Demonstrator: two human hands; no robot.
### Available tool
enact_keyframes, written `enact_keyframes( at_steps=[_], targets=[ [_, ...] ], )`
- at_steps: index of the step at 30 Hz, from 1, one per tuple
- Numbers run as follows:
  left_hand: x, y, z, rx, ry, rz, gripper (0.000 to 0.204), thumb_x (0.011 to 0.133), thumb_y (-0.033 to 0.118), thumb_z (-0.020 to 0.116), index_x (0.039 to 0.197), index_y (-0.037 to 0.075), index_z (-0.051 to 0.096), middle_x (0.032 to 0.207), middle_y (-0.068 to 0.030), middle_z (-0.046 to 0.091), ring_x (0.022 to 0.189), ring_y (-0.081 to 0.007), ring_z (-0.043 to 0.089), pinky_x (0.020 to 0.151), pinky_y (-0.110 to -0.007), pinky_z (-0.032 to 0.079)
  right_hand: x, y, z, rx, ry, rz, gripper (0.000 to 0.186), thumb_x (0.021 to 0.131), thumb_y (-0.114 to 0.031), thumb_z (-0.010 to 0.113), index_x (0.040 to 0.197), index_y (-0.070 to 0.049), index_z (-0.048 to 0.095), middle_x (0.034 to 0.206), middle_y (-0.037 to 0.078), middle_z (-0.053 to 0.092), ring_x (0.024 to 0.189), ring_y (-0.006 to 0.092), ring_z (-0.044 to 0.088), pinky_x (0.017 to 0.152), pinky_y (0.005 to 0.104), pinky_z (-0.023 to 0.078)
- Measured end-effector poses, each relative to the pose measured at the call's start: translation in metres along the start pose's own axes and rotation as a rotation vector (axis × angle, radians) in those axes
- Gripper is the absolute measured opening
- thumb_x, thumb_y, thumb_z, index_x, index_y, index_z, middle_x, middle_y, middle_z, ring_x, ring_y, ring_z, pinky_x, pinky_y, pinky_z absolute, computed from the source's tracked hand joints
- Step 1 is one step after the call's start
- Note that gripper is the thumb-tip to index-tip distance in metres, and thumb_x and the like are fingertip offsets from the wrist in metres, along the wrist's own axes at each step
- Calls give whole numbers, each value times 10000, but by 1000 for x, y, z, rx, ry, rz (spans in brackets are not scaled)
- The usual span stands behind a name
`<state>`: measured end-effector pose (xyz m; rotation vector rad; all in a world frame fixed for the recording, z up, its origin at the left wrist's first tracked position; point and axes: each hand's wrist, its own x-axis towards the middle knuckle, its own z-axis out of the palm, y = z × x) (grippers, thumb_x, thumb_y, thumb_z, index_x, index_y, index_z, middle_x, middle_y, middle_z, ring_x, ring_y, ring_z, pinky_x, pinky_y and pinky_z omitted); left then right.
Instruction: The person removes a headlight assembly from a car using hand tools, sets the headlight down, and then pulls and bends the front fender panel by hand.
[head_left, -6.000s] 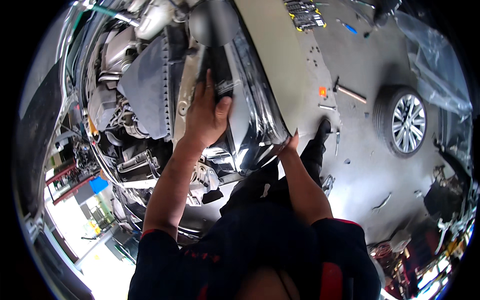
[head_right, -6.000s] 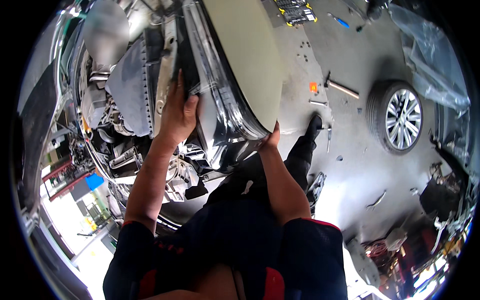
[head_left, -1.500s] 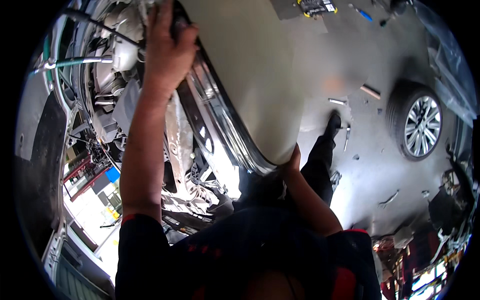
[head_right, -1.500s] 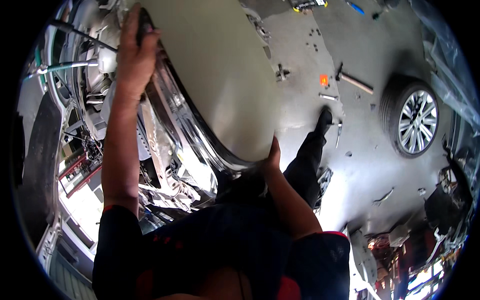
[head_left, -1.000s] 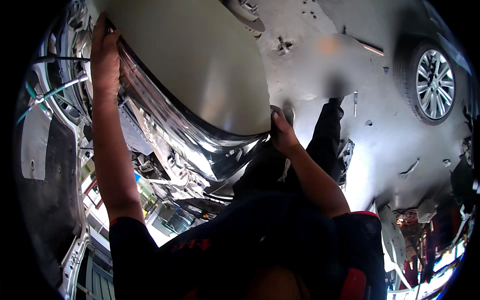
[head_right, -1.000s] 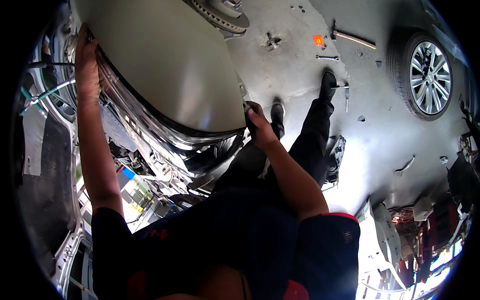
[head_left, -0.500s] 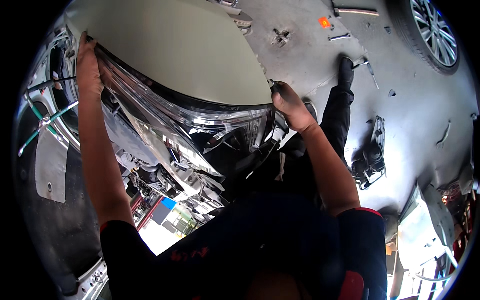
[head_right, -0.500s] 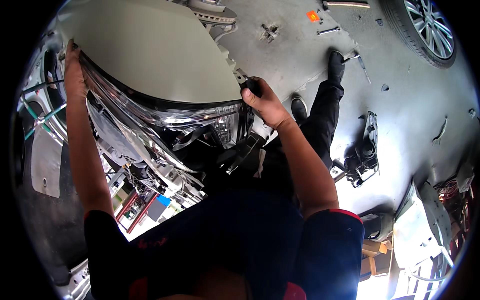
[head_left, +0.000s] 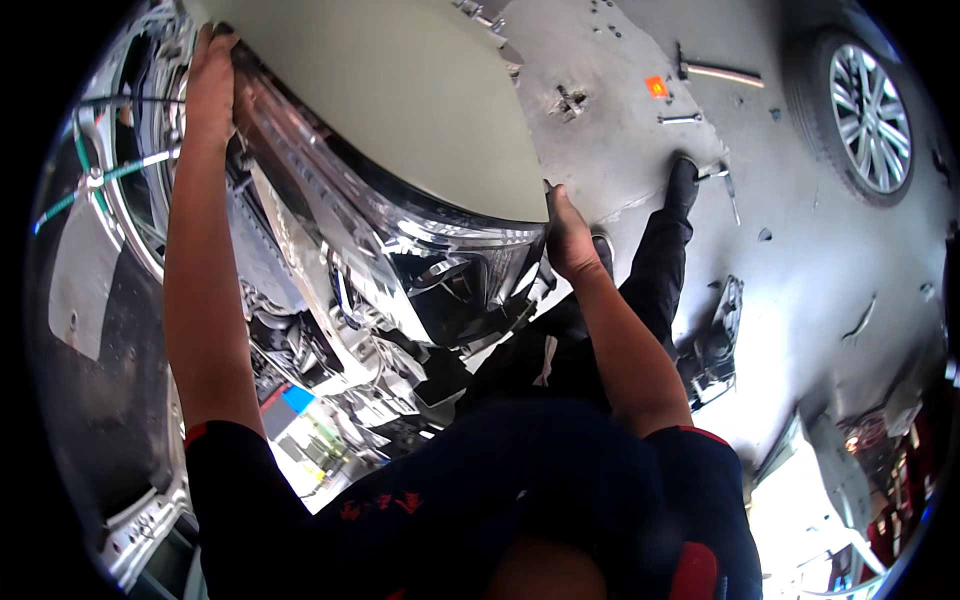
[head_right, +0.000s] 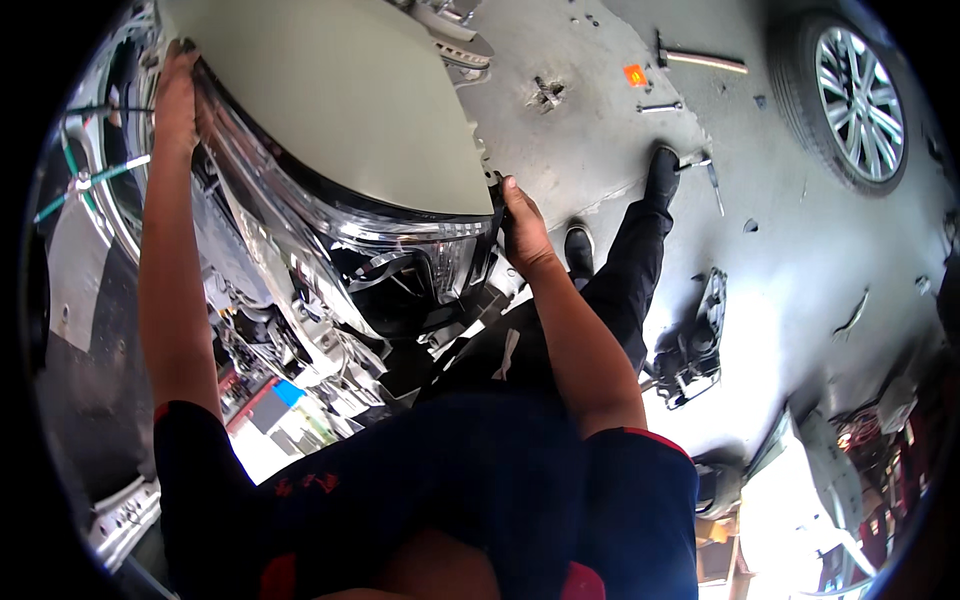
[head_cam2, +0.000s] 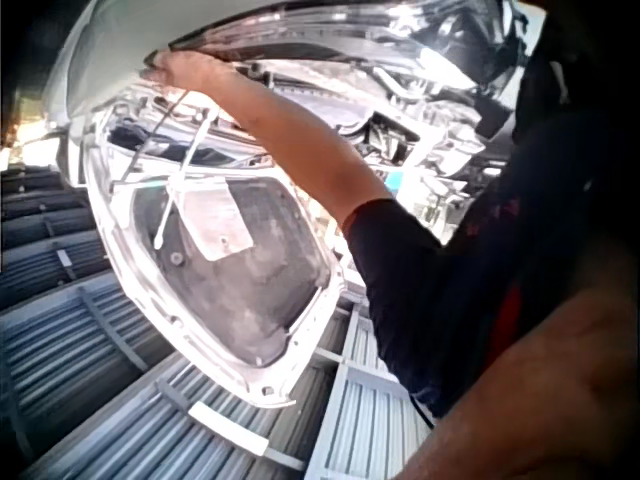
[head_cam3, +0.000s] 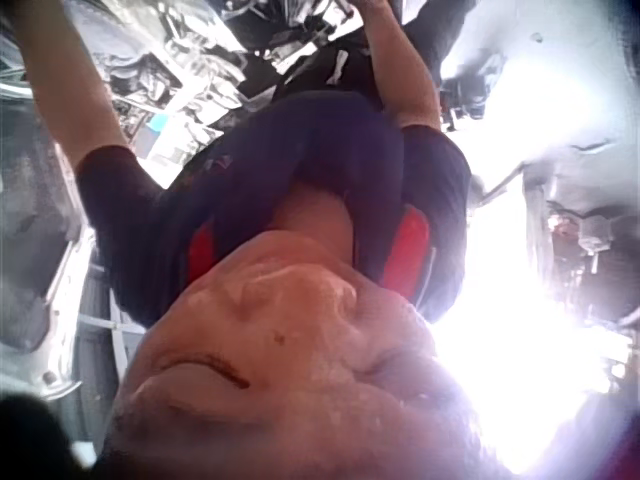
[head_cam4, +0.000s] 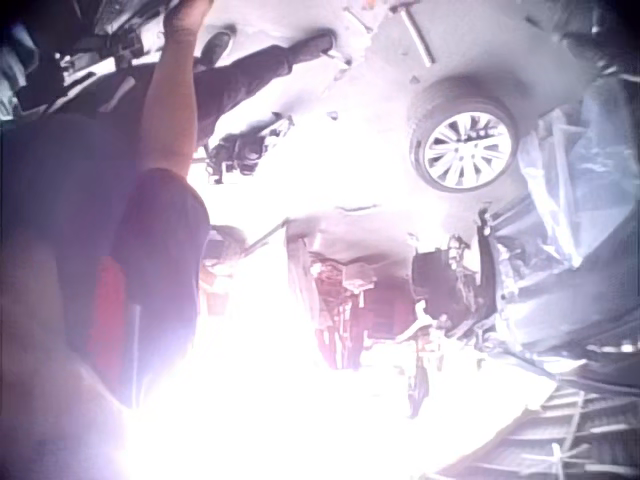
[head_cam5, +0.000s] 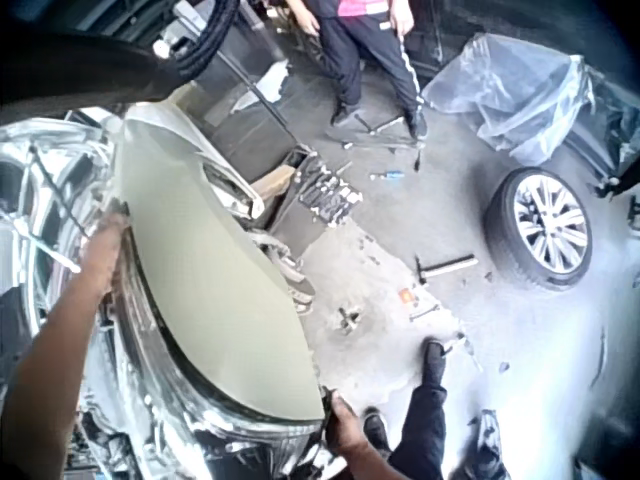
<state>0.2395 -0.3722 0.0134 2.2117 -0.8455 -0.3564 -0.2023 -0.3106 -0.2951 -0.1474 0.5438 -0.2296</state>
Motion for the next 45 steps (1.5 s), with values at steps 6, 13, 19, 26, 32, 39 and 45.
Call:
enact_keyframes(
  at_steps=[6, 13, 19, 26, 32, 39, 45],
  targets=[
    [-2, 34, 9, 132, 18, -179, 732, 1013, 443, 460, 1568, 7, 263, 1423, -258, 441, 1261, -383, 537, 1050, -448, 484, 1, -17, 31, 163, 36, 38, 746, 1055, -635, 376, 1484, -32, 475, 1431, 135, 574, 1316, 289, 549, 1111, 446, 438],
    [-3, 39, 39, 502, 231, -172, 699, 941, 602, 521, 1285, 8, 653, 1205, -330, 675, 1221, -456, 613, 1010, -480, 476, 23, 0, 27, 439, 32, 103, 722, 968, -621, 432, 1436, -82, 540, 1361, 167, 621, 1160, 436, 633, 951, 612, 537],
    [-13, 43, 34, 675, 244, -227, 702, 917, 535, 545, 1292, -49, 644, 1243, -312, 672, 1174, -430, 661, 1030, -438, 521, 20, -4, 19, 389, -73, 90, 591, 988, -494, 391, 1321, -62, 619, 1259, 144, 679, 1097, 373, 679, 928, 541, 572],
    [-39, 67, -4, 720, 195, -250, 736, 869, 566, 633, 1215, -82, 676, 1171, -294, 707, 1121, -413, 693, 991, -448, 548, 28, 11, 18, 370, -186, 156, 658, 988, -551, 423, 1398, -66, 593, 1338, 150, 663, 1144, 368, 678, 966, 540, 562],
    [-53, 62, -5, 679, 209, -226, 789, 869, 558, 673, 1269, -119, 605, 1177, -320, 688, 1139, -433, 674, 1010, -466, 535, 28, 20, -2, 289, -112, 94, 680, 999, -563, 437, 1424, -47, 565, 1351, 162, 647, 1124, 354, 680, 942, 511, 572],
    [-58, 63, -16, 672, 188, -150, 840, 846, 553, 668, 1302, -143, 550, 1127, -335, 694, 1104, -461, 677, 1012, -478, 535, 27, 27, -5, 309, -77, 57, 663, 1011, -535, 457, 1433, -30, 542, 1383, 161, 623, 1185, 349, 647, 999, 502, 544],
    [-56, 65, -22, 655, 201, -146, 785, 837, 539, 674, 1230, -136, 593, 1008, -297, 733, 979, -442, 725, 911, -476, 586, 32, 27, -21, 329, -47, 47, 613, 1020, -498, 468, 1397, -27, 572, 1342, 159, 644, 1153, 357, 654, 983, 506, 551]
  ],
)
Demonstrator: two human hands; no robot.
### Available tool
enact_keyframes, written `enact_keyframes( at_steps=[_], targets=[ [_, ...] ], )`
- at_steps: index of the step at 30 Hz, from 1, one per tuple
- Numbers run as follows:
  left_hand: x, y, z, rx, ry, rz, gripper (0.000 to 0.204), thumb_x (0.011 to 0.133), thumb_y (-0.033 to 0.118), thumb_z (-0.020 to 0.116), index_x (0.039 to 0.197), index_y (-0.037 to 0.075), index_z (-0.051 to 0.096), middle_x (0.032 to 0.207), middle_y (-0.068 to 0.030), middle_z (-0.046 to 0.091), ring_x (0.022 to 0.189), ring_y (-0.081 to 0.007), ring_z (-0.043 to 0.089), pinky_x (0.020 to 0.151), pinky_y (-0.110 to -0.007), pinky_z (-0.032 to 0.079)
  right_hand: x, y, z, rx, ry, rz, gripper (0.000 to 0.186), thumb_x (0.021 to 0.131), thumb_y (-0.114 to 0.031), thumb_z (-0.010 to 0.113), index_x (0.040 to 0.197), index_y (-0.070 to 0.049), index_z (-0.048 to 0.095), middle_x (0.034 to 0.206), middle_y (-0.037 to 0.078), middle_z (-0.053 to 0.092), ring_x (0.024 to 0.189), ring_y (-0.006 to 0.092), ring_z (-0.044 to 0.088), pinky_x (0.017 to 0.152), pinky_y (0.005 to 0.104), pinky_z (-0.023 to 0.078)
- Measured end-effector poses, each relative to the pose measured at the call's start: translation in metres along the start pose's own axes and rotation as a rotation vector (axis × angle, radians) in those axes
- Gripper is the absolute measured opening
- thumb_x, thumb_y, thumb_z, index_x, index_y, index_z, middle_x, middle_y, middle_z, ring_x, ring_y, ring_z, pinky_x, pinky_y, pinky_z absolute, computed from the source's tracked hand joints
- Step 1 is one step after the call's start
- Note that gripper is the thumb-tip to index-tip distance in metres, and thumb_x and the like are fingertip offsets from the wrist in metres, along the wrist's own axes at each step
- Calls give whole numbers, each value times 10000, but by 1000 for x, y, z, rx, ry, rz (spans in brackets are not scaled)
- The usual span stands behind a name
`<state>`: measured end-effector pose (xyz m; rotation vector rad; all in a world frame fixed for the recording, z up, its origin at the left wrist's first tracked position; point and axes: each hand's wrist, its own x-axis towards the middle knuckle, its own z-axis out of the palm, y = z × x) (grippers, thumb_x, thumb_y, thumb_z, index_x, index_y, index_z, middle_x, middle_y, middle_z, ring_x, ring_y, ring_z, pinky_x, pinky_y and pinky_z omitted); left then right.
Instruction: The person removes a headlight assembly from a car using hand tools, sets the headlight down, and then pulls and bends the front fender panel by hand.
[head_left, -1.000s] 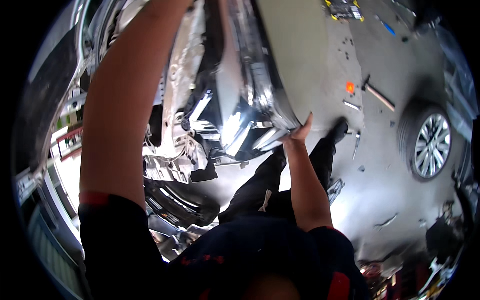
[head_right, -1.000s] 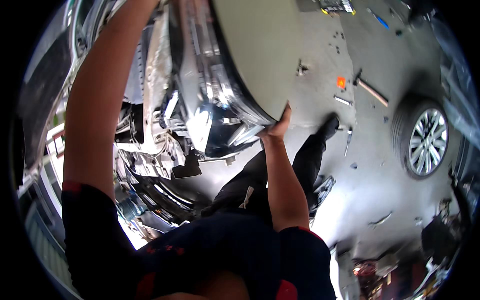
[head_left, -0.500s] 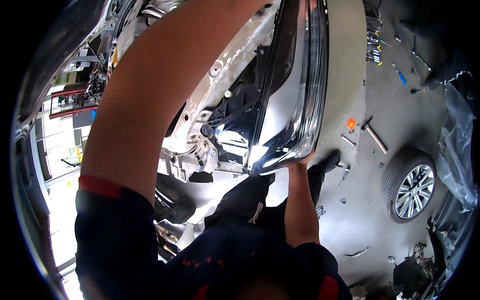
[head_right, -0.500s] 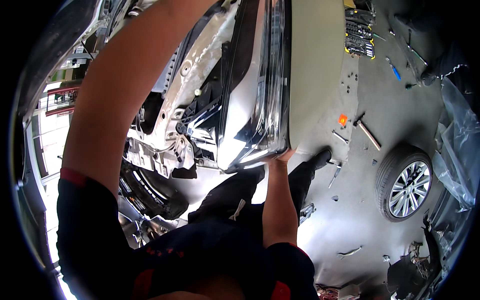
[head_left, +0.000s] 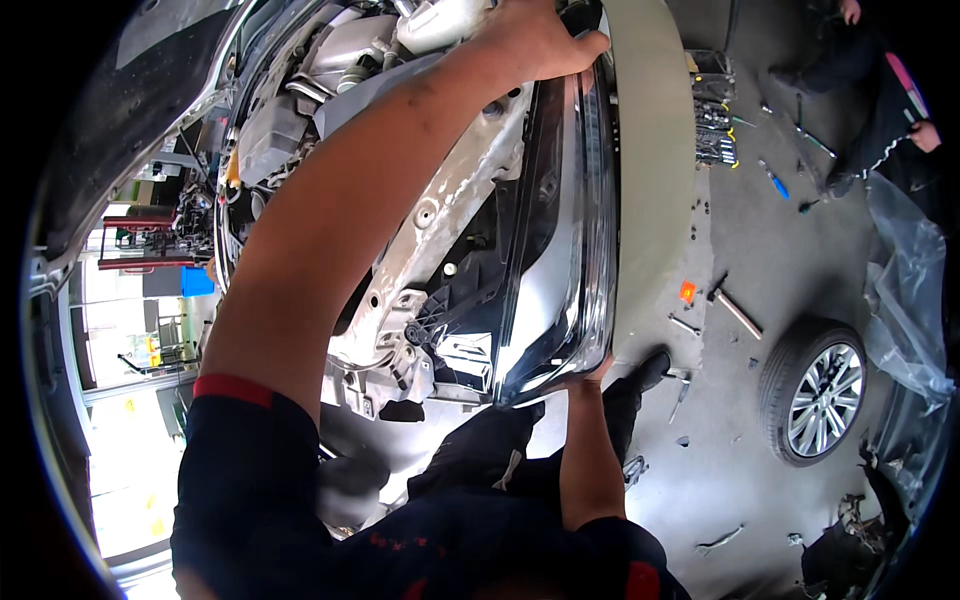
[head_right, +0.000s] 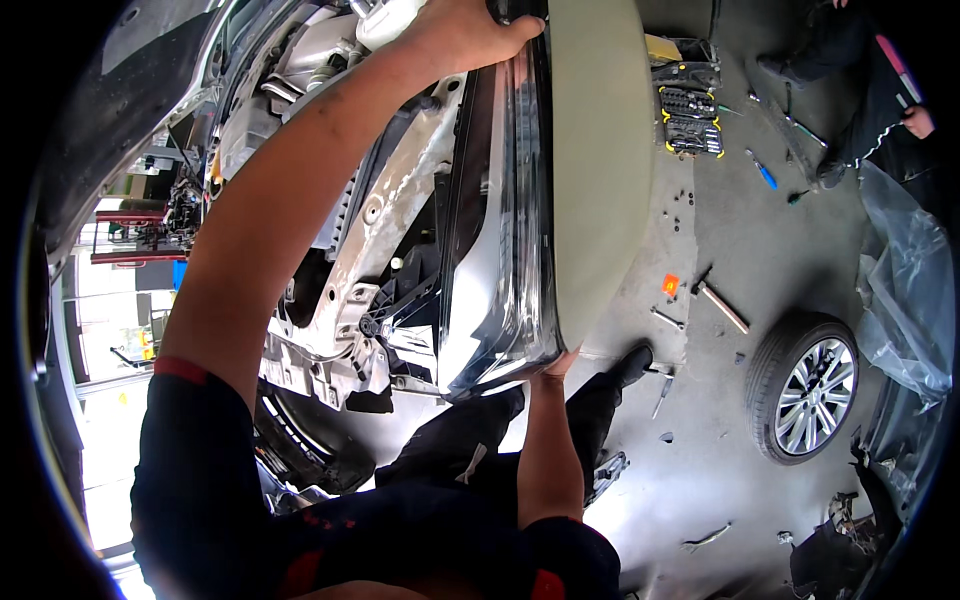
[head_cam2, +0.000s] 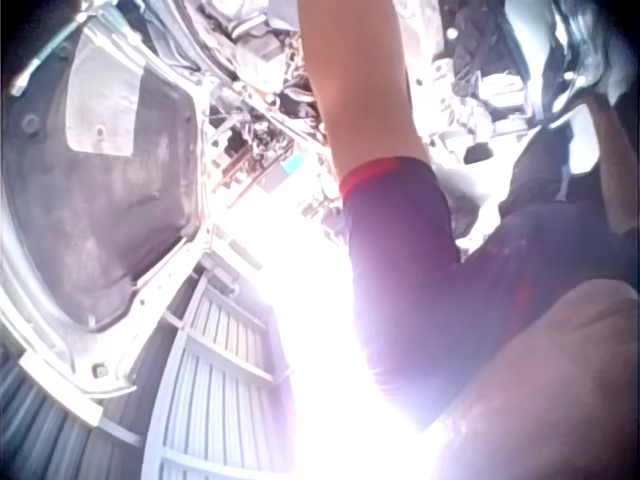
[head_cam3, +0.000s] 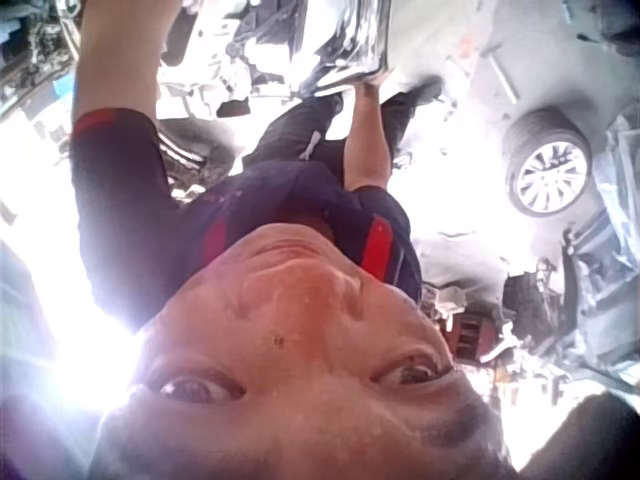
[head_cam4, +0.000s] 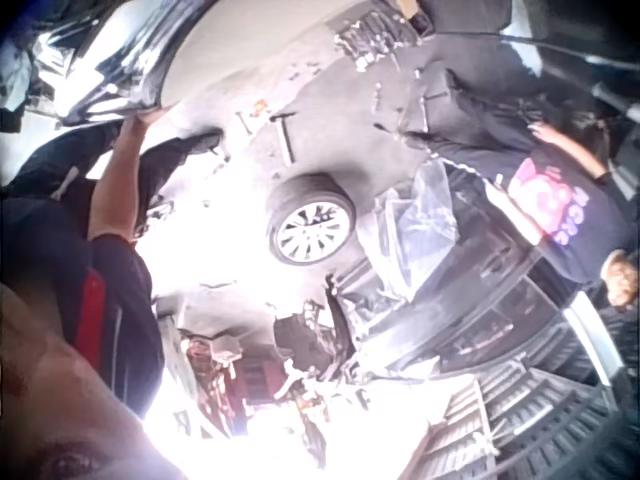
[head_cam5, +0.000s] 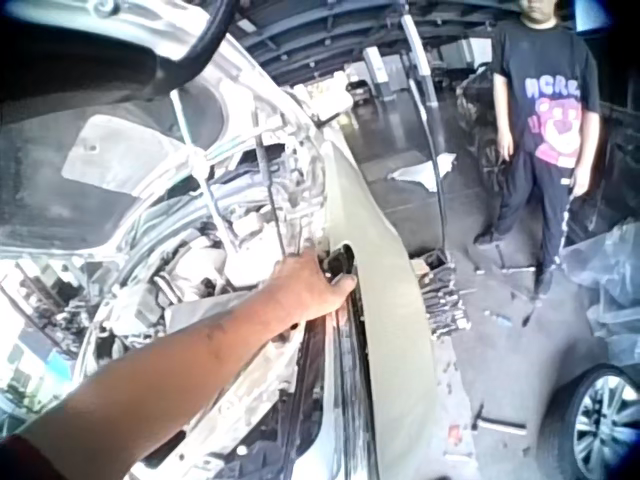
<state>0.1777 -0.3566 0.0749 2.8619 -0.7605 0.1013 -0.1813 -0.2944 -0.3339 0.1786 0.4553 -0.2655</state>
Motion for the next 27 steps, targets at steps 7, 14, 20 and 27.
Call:
enact_keyframes(
  at_steps=[7, 14, 20, 27],
  targets=[
    [-6, -5, 3, -39, -46, 62, 650, 855, 470, 671, 1225, -62, 624, 1040, -268, 737, 1021, -423, 717, 947, -485, 567, -14, 9, 4, -9, 100, 24, 611, 1010, -525, 468, 1352, -41, 615, 1284, 144, 672, 1106, 347, 671, 941, 502, 569],
    [-14, 0, 0, -96, -4, 20, 680, 868, 485, 675, 1287, -44, 592, 989, -254, 737, 990, -419, 716, 927, -484, 566, -12, 4, -17, 17, 172, 30, 602, 1006, -510, 474, 1331, -28, 630, 1281, 166, 677, 1088, 372, 680, 938, 516, 574],
    [0, -19, 23, -16, -56, 36, 961, 806, 591, 637, 1499, -43, 434, 1316, -219, 656, 1355, -393, 500, 1169, -482, 377, -6, 5, -21, -49, 109, 57, 676, 939, -563, 440, 1412, -106, 596, 1355, 129, 652, 1198, 348, 640, 1026, 493, 518],
    [-2, -12, 16, -66, -103, 36, 1057, 791, 661, 624, 1555, -20, 361, 1292, -295, 648, 1369, -439, 491, 1193, -478, 349, -18, 5, 0, -39, 123, 48, 657, 977, -540, 395, 1379, -68, 612, 1291, 128, 682, 1139, 319, 666, 998, 447, 531]
  ],
)
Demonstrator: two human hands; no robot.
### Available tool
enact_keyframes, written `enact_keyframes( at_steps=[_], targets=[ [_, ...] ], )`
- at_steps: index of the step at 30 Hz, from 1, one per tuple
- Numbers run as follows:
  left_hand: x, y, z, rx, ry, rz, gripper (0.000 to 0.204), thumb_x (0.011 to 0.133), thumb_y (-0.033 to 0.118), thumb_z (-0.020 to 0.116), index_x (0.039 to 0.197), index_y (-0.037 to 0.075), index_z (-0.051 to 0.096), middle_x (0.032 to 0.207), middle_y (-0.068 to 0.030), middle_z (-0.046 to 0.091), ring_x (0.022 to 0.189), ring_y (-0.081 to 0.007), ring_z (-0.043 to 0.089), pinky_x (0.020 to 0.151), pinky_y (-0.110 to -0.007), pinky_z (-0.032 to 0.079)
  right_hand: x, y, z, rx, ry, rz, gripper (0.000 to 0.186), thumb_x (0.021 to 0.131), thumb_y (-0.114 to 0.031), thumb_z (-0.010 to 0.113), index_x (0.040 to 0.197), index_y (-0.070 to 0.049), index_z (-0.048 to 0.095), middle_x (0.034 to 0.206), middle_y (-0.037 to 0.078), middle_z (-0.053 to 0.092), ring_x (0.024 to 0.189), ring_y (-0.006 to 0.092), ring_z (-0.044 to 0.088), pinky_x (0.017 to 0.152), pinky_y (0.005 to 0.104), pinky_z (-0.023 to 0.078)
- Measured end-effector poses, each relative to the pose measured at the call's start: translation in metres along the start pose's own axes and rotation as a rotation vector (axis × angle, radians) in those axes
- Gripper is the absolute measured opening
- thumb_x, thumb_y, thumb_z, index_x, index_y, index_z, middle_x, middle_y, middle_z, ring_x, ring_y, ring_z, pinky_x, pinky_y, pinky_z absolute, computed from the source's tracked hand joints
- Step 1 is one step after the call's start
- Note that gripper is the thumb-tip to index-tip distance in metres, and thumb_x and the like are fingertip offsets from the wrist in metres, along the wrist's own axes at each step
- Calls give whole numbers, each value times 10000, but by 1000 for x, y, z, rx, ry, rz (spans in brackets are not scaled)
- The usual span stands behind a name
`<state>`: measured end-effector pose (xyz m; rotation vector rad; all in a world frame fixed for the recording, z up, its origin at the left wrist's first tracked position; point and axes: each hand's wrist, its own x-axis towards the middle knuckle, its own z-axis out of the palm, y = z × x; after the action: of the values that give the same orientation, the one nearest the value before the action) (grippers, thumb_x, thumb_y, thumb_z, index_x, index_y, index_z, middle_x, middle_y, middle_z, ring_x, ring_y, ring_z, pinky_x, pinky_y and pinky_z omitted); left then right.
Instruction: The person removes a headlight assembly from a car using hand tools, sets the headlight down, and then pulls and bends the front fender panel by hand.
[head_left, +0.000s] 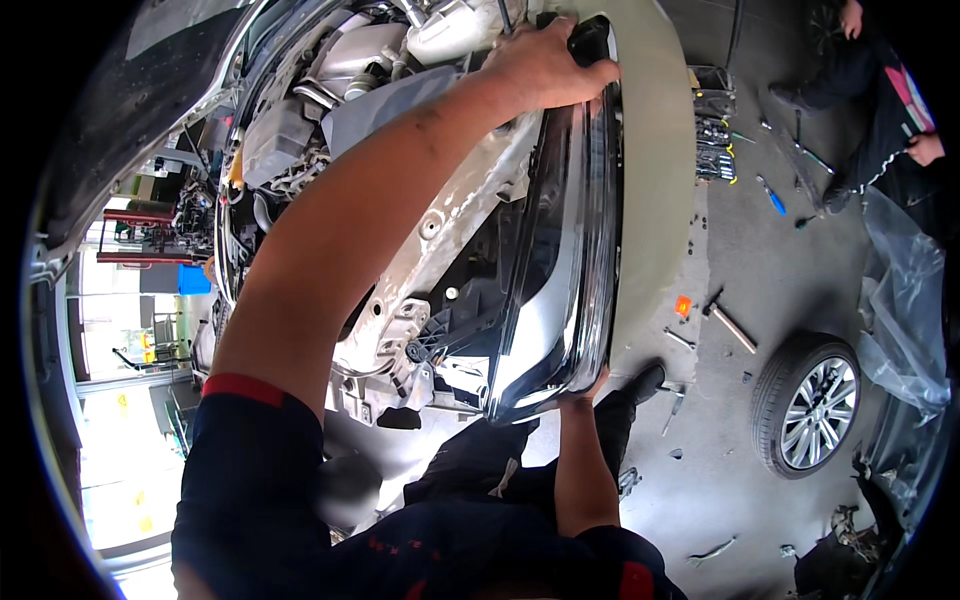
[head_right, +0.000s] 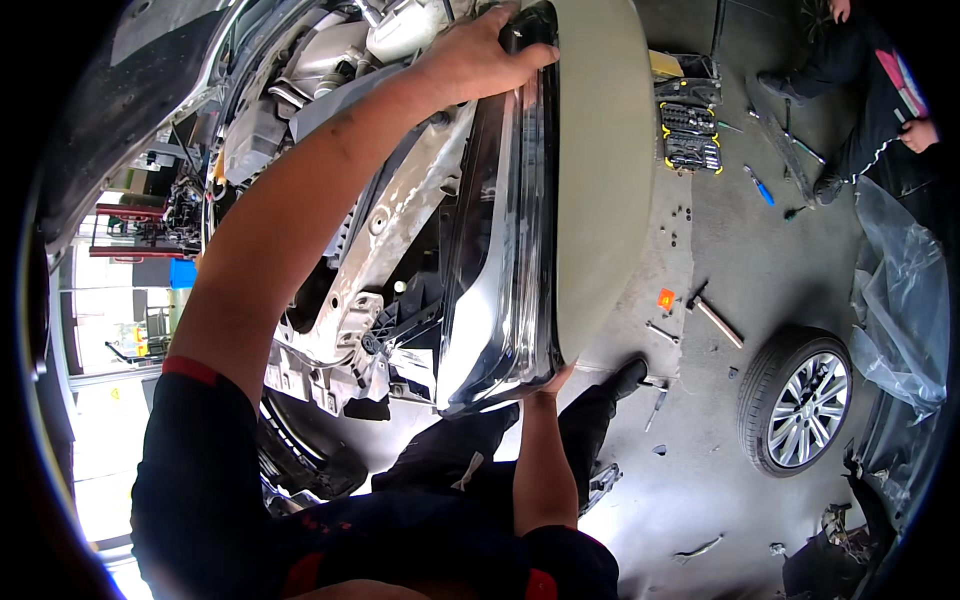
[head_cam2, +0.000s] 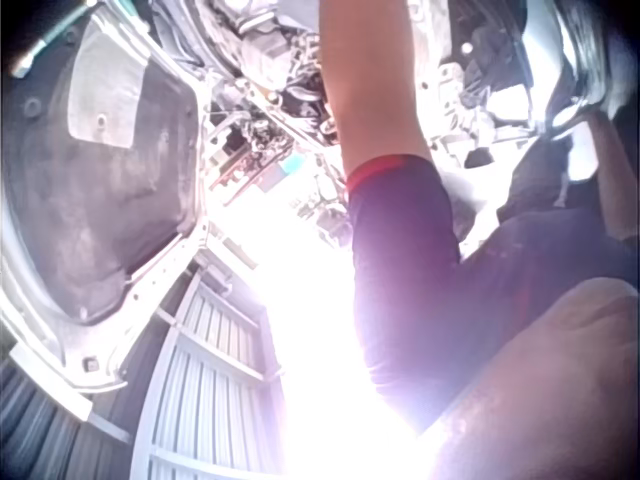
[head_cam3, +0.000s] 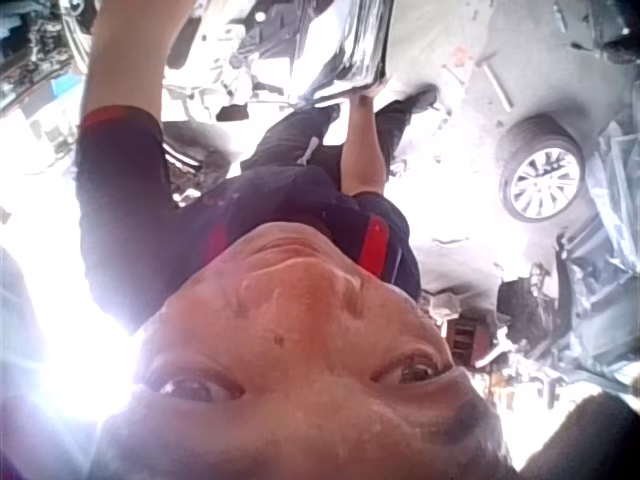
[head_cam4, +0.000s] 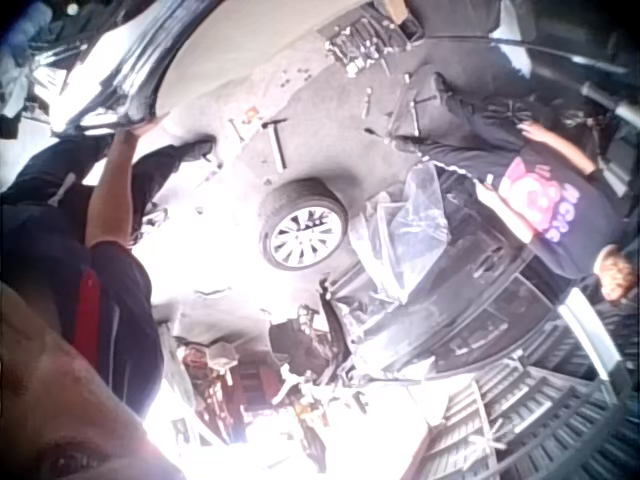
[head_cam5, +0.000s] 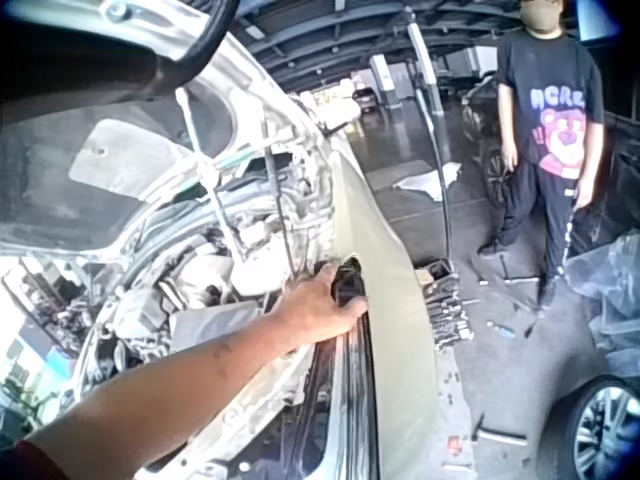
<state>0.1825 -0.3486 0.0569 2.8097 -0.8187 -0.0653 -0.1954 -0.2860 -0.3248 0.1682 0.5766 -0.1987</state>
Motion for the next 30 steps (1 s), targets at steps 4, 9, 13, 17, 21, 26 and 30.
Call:
enact_keyframes(
  at_steps=[4, 9, 13, 17, 21, 26, 30],
  targets=[
    [2, 6, -2, 86, 17, -3, 1110, 774, 670, 643, 1625, 68, 260, 1237, -260, 692, 1302, -420, 567, 1162, -416, 402, 8, 3, -7, 56, 16, -34, 630, 984, -526, 502, 1367, -37, 604, 1293, 147, 678, 1067, 359, 688, 922, 486, 583],
    [0, 1, -18, 30, -81, 67, 1033, 820, 623, 650, 1603, 45, 303, 951, -29, 796, 1056, -230, 726, 1006, -300, 522, 8, 8, -7, 58, 54, -8, 633, 978, -522, 512, 1363, -29, 605, 1291, 157, 678, 1085, 365, 687, 927, 503, 582],
    [-3, 5, -22, -62, -98, 33, 972, 824, 671, 659, 1566, 95, 406, 1027, -160, 765, 1030, -301, 727, 957, -368, 538, 13, 4, -20, 0, -143, 51, 654, 979, -548, 362, 1374, -98, 625, 1312, 111, 671, 1172, 315, 650, 1008, 466, 521],
    [-8, -3, -20, -101, -10, 53, 905, 839, 624, 696, 1518, 71, 471, 920, -106, 773, 899, -225, 747, 876, -326, 557, 14, 9, -18, 9, 13, 57, 664, 955, -548, 380, 1370, -89, 621, 1298, 121, 677, 1145, 322, 667, 997, 461, 539],
    [-13, -9, -17, -179, 66, 43, 835, 862, 558, 725, 1479, 36, 516, 818, -57, 766, 797, -149, 745, 818, -280, 560, 14, 8, -16, 22, 94, 56, 706, 933, -569, 397, 1399, -77, 596, 1316, 142, 666, 1160, 347, 661, 989, 479, 548],
    [-12, -6, -21, -319, 66, -4, 811, 837, 581, 714, 1434, 50, 572, 761, 42, 766, 812, -92, 739, 834, -242, 563, 21, 13, -21, 113, -227, 84, 663, 1007, -529, 425, 1458, -57, 542, 1408, 170, 613, 1231, 352, 630, 1032, 509, 528],
    [-1, 20, -33, -436, 115, -27, 508, 888, 412, 748, 1230, 41, 700, 778, -37, 730, 670, -129, 678, 671, -287, 557, 25, 14, -9, 82, -117, 62, 676, 1010, -556, 469, 1446, -45, 546, 1424, 173, 600, 1232, 359, 626, 1018, 517, 533]
  ],
)
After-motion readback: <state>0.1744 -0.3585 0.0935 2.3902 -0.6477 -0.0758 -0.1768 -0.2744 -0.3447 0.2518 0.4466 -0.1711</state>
